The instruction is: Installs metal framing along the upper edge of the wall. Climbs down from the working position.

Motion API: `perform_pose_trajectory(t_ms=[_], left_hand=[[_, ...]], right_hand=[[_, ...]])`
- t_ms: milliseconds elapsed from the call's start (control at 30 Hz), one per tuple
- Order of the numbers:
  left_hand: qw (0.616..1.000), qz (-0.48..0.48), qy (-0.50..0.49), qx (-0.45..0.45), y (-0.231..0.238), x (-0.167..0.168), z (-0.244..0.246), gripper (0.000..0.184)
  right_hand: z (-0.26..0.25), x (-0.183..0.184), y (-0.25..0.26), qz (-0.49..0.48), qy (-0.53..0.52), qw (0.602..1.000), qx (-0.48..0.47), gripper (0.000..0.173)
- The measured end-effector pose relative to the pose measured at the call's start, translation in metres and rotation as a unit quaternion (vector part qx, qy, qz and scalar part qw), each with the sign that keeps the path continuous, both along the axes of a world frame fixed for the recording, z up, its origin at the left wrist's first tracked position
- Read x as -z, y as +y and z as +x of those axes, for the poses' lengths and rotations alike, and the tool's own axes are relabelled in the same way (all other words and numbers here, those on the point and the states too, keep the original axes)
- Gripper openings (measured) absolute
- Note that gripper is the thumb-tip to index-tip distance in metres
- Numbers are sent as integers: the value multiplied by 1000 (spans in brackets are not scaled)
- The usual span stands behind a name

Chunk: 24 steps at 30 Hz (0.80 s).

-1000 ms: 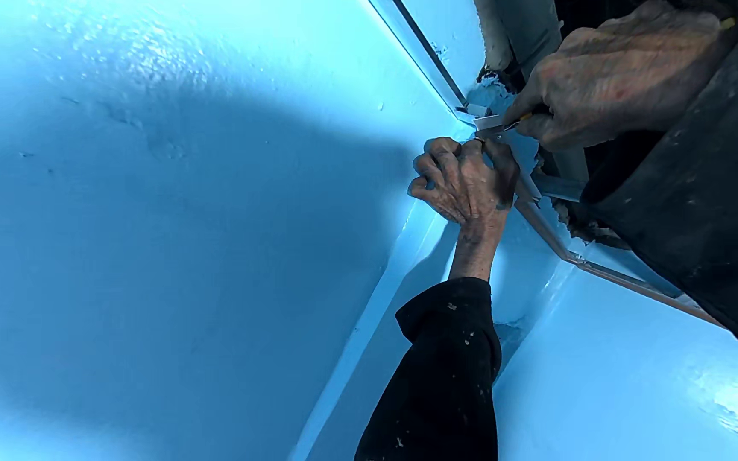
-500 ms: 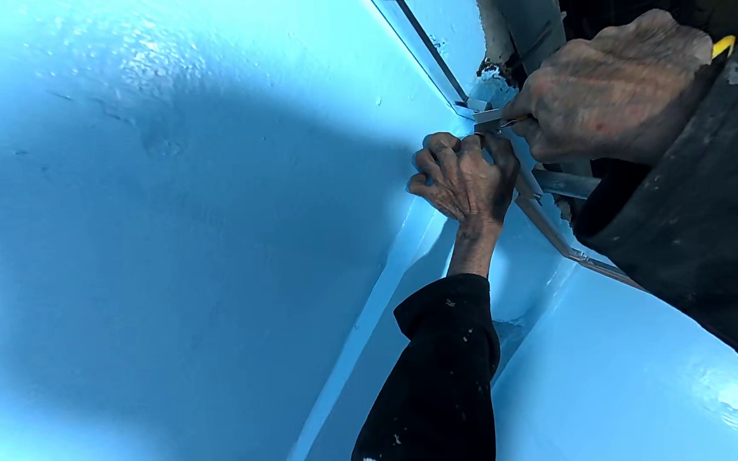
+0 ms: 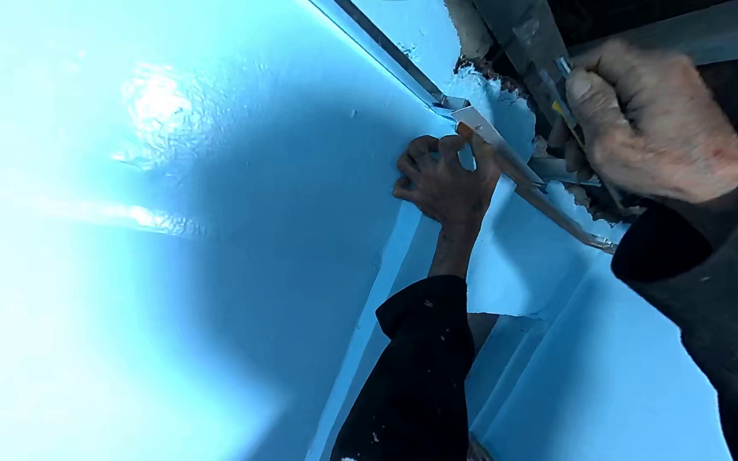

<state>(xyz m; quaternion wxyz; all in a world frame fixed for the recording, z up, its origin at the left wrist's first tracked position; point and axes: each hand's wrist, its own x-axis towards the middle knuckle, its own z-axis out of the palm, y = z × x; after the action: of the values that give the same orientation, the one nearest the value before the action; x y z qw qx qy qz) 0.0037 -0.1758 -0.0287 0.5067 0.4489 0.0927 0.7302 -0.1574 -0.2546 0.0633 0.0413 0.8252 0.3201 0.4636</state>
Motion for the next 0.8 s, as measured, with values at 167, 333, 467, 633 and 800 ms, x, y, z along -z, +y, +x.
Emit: perform_pose_trajectory(t_ms=[167, 333, 467, 633, 800], left_hand=[[999, 36, -14, 25, 6, 9, -6, 24], [980, 176, -26, 85, 39, 20, -20, 50], [938, 344, -24, 25, 71, 8, -22, 54], [920, 389, 7, 42, 93, -1, -29, 46], [915, 401, -25, 37, 100, -3, -28, 38]], right_hand=[[23, 22, -28, 64, 40, 997, -29, 36], [32, 34, -41, 129, 116, 983, -52, 37], [40, 39, -45, 124, 113, 985, -49, 34], [52, 40, -48, 110, 94, 986, -76, 34], [56, 31, -43, 84, 114, 987, -72, 33]])
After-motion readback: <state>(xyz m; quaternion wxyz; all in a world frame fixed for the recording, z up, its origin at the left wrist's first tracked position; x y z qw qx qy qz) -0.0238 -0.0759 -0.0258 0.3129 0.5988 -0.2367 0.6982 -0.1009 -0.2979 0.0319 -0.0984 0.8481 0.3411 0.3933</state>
